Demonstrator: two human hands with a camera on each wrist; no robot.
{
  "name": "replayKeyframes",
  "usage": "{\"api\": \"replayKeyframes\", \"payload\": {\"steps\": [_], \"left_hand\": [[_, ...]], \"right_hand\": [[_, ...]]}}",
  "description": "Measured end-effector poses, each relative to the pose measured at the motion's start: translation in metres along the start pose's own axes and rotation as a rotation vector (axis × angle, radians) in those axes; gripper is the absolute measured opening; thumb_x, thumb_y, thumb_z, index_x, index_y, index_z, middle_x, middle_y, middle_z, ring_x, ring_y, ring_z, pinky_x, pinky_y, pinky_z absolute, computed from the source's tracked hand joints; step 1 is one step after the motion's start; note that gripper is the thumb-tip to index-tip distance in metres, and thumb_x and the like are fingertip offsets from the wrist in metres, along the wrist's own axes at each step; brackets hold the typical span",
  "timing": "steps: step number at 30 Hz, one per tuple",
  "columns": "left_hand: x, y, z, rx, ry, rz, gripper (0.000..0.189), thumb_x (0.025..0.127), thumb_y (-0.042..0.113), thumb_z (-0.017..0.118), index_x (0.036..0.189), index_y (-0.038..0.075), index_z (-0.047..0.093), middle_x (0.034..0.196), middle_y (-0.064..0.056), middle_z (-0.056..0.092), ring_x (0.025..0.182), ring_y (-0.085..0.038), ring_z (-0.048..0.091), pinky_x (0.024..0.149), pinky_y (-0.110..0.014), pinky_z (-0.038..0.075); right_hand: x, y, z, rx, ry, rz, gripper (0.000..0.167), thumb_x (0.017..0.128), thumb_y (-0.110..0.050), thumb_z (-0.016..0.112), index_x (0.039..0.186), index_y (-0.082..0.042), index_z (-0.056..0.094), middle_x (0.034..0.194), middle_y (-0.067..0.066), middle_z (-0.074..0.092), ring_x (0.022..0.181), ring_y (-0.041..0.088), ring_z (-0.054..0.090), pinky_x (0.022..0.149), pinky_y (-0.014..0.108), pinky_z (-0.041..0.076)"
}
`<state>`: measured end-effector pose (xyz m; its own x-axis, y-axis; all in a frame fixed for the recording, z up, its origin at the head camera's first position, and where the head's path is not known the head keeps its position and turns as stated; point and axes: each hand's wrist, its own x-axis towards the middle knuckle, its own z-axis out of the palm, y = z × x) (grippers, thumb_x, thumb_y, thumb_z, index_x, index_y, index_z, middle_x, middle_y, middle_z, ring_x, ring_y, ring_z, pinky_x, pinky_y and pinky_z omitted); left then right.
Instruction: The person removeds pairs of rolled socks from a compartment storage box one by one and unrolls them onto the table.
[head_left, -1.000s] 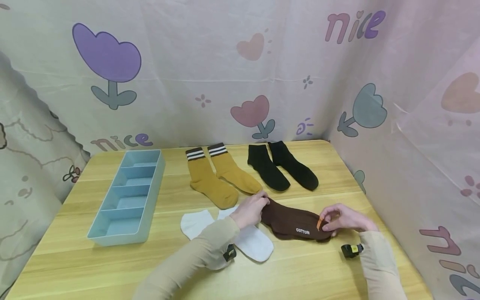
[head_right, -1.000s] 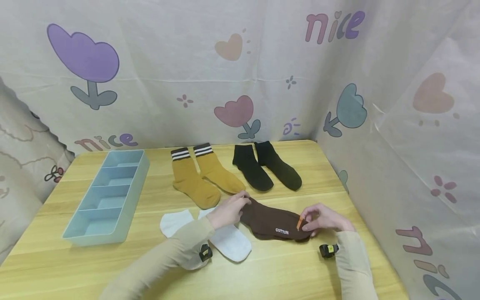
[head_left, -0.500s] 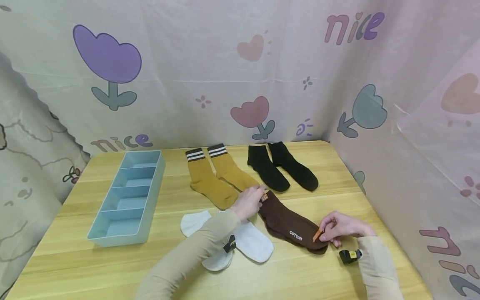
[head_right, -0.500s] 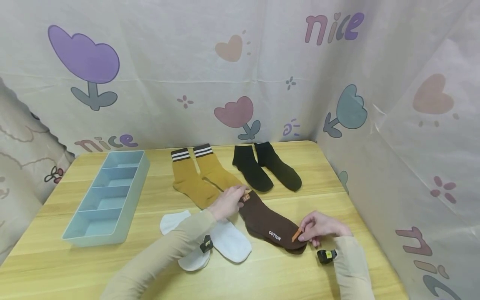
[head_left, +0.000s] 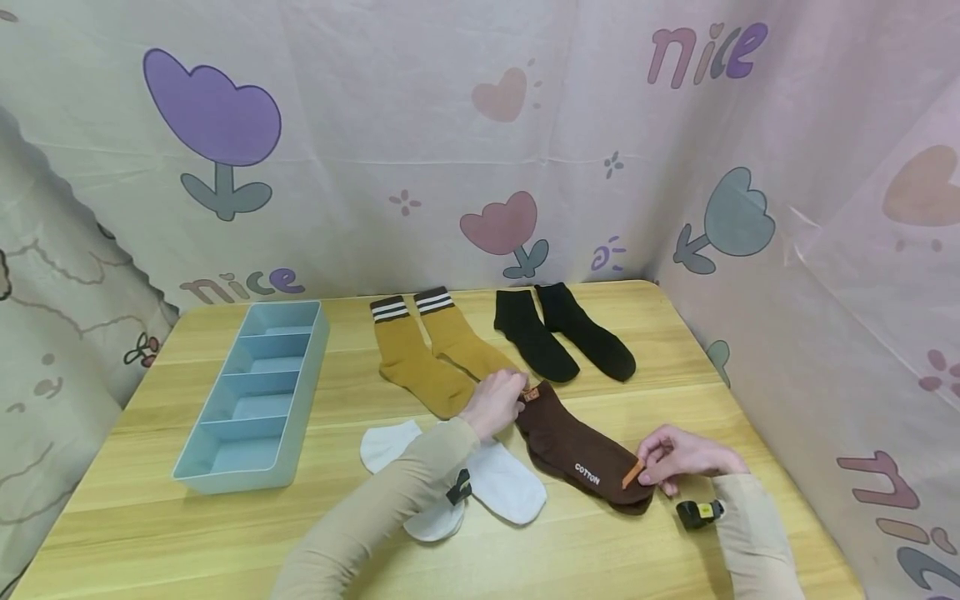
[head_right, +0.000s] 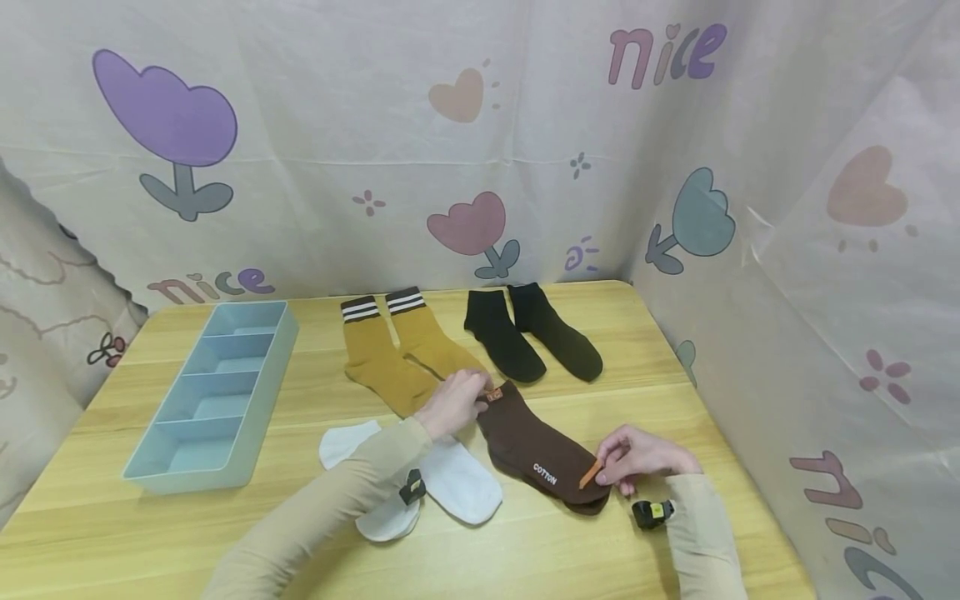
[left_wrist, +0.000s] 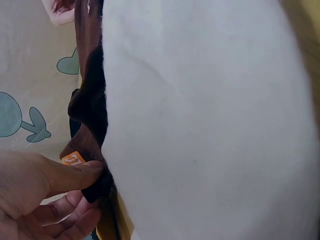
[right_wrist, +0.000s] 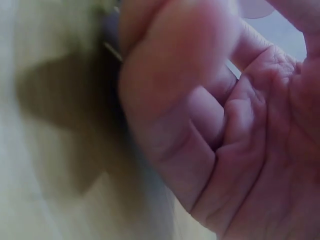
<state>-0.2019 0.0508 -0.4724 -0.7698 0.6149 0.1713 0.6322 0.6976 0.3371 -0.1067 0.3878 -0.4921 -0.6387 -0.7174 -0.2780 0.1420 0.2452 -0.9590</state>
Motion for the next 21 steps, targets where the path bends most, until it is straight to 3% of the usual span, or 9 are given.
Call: {"api": "replayKeyframes", "payload": {"steps": [2,3,7,10,14,18,21], "left_hand": [[0.000,0.000,-0.001,-0.021,-0.001,-0.005,0.010,0.085,0.006,0.078,0.087,0.008,0.068,0.085,-0.005,0.070,0.080,-0.023,0.069,0.064,-0.034,0.055],[0.001,-0.001,-0.001,-0.032,-0.001,-0.007,0.010,0.085,0.006,0.077,0.086,0.008,0.068,0.085,-0.005,0.070,0.080,-0.023,0.069,0.065,-0.034,0.055],[0.002,-0.001,-0.005,-0.123,-0.014,-0.023,0.005,0.088,0.006,0.074,0.093,0.007,0.072,0.092,-0.007,0.074,0.086,-0.024,0.070,0.074,-0.037,0.057],[0.005,-0.001,-0.009,-0.213,-0.025,-0.033,0.010,0.090,0.004,0.070,0.099,0.004,0.074,0.097,-0.010,0.075,0.089,-0.024,0.069,0.079,-0.036,0.057],[0.009,-0.001,-0.014,-0.311,-0.052,-0.054,0.016,0.094,0.004,0.064,0.107,0.002,0.074,0.101,-0.011,0.075,0.089,-0.023,0.067,0.080,-0.033,0.055],[0.014,-0.001,-0.018,-0.363,-0.060,-0.065,0.018,0.097,0.005,0.062,0.112,0.003,0.071,0.103,-0.014,0.074,0.093,-0.025,0.068,0.084,-0.033,0.055],[0.018,0.001,-0.020,-0.389,-0.060,-0.077,0.018,0.098,0.007,0.062,0.113,0.004,0.070,0.106,-0.014,0.074,0.098,-0.026,0.069,0.087,-0.034,0.055]], "right_hand": [[-0.001,0.000,0.000,0.006,0.004,-0.009,0.028,0.090,0.007,0.063,0.094,0.029,0.046,0.071,-0.009,0.069,0.055,-0.003,0.062,0.053,0.013,0.052],[-0.002,0.000,0.000,0.001,0.005,-0.018,0.027,0.090,0.008,0.063,0.093,0.029,0.046,0.070,-0.008,0.068,0.055,-0.003,0.062,0.052,0.013,0.052],[-0.005,-0.002,0.000,-0.024,0.022,-0.003,0.023,0.090,0.006,0.063,0.091,0.025,0.050,0.059,0.019,0.054,0.053,-0.002,0.059,0.051,0.015,0.051],[-0.007,-0.003,0.000,-0.025,0.022,0.001,0.021,0.090,0.006,0.063,0.088,0.023,0.051,0.067,0.037,0.044,0.053,-0.002,0.058,0.049,0.017,0.051],[-0.009,-0.004,-0.001,0.002,0.002,-0.058,0.014,0.091,0.010,0.058,0.086,0.020,0.050,0.064,0.020,0.059,0.056,-0.002,0.059,0.051,0.018,0.053],[-0.014,-0.006,-0.003,0.056,-0.022,-0.148,0.003,0.091,0.017,0.050,0.090,0.015,0.052,0.084,-0.007,0.072,0.057,0.002,0.058,0.055,0.018,0.055],[-0.019,-0.007,-0.006,0.083,-0.029,-0.206,0.008,0.092,0.019,0.047,0.095,0.015,0.053,0.091,-0.009,0.074,0.059,0.005,0.060,0.057,0.020,0.057]]}}
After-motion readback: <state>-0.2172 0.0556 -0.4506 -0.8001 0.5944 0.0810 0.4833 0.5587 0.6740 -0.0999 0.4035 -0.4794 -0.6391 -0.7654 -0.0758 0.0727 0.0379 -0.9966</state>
